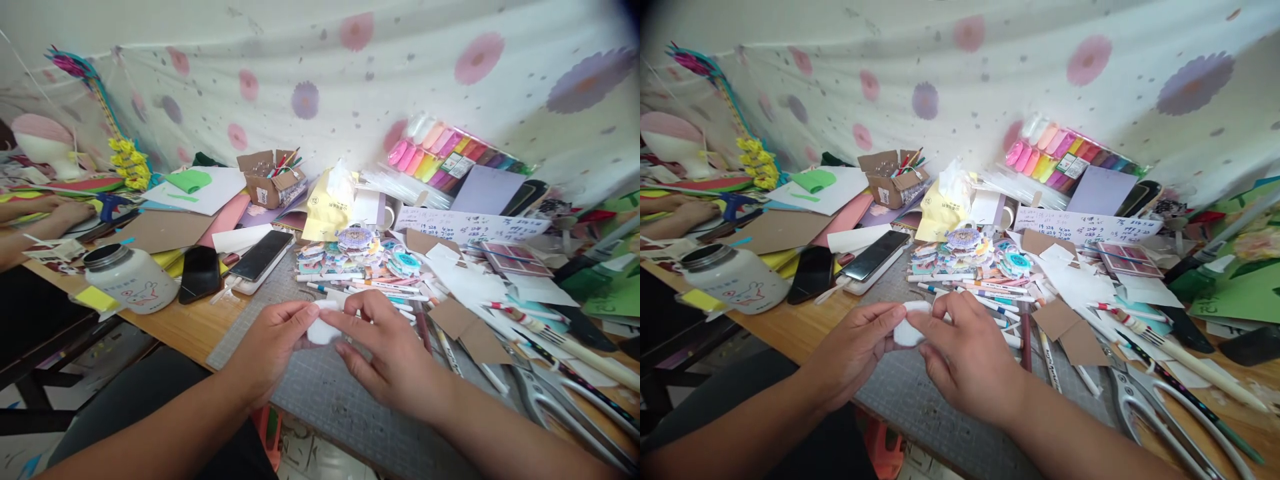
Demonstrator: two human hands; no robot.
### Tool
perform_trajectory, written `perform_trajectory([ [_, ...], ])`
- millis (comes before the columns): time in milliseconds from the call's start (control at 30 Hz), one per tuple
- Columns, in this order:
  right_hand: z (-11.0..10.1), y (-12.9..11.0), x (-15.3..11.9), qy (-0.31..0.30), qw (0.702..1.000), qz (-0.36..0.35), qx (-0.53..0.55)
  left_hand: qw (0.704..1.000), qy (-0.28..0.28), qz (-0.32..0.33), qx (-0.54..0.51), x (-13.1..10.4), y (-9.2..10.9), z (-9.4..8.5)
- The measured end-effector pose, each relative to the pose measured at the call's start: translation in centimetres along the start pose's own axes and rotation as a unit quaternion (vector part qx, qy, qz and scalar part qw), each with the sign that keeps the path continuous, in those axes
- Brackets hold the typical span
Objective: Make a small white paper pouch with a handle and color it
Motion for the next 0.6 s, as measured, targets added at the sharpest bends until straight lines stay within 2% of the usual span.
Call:
perform_trajectory([
  [133, -0.05, -0.21, -0.12, -0.012, 1.0, -0.018, -0.014, 1.0, 0.011, -0.002, 0.012, 0.17, -0.17, -0.09],
  [300, -0.34, -0.43, -0.16, 0.024, 0.999, -0.017, 0.013, 0.999, 0.019, 0.016, 0.03, 0.26, -0.16, -0.26],
  [433, -0.11, -0.47, -0.29, -0.004, 1.0, -0.015, -0.004, 0.999, 0.015, 0.026, 0.038, 0.24, -0.3, -0.41],
  [600, -0.3, -0.45, -0.29, 0.036, 0.999, -0.006, 0.024, 0.996, 0.03, 0.046, 0.076, 0.42, -0.46, -0.61],
])
Point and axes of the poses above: each hand's wrist, its own x-axis towards the middle knuckle, its own z-axis out of the palm, y = z × x, the point moved 2 cm from there along x, towards the middle knuckle, and after that the axes turned 15 degrees about y, right-handed, at the moved point
